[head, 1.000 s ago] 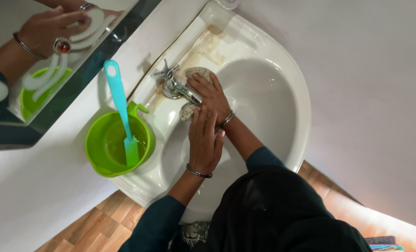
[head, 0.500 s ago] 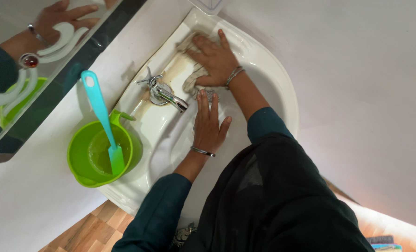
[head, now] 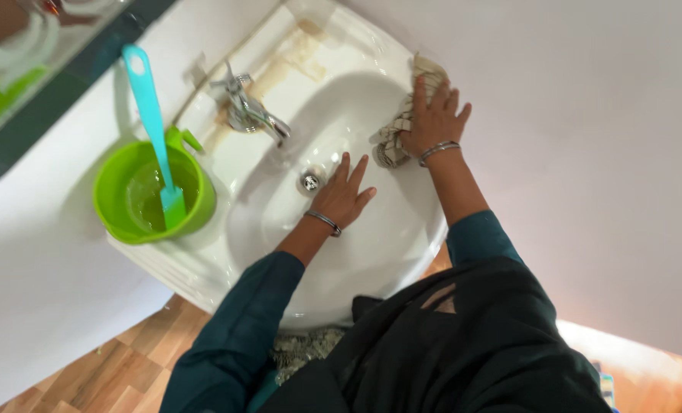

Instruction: The person cleans a white bathroom sink using a cloth. They wipe the basin, faucet, and surrounding areas, occasionally dipping the cloth into a green bucket of water to rinse it.

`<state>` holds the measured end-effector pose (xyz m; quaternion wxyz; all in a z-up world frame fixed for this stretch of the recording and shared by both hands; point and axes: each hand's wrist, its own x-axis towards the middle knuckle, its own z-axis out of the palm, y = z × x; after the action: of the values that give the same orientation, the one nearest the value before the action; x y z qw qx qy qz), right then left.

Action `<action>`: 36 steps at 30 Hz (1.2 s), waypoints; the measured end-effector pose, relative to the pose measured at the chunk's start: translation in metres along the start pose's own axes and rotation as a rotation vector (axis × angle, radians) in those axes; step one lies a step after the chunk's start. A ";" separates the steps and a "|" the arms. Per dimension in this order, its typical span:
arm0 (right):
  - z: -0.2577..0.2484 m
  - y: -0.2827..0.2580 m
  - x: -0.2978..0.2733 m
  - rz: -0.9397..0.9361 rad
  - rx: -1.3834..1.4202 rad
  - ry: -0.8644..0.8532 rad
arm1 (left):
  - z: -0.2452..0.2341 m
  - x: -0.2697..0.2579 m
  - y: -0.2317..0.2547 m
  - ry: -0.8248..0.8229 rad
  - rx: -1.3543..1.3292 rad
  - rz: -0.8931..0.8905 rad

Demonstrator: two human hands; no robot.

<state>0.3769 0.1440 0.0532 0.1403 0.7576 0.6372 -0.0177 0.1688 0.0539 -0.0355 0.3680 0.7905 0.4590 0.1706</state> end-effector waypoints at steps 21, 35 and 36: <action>0.025 -0.033 -0.275 -0.346 0.326 -0.129 | -0.033 -0.121 -0.019 -0.094 0.003 0.216; 0.043 -0.048 -0.159 -0.202 -0.434 -0.335 | 0.025 -0.029 -0.027 -0.043 0.140 0.205; 0.050 -0.051 -0.161 -0.222 -0.362 -0.389 | 0.038 -0.025 -0.037 -0.104 0.254 0.189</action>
<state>0.3045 -0.0153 0.0283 0.3900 0.6282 0.6702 -0.0638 0.1569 0.0280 -0.0862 0.2705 0.8780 0.3810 0.1038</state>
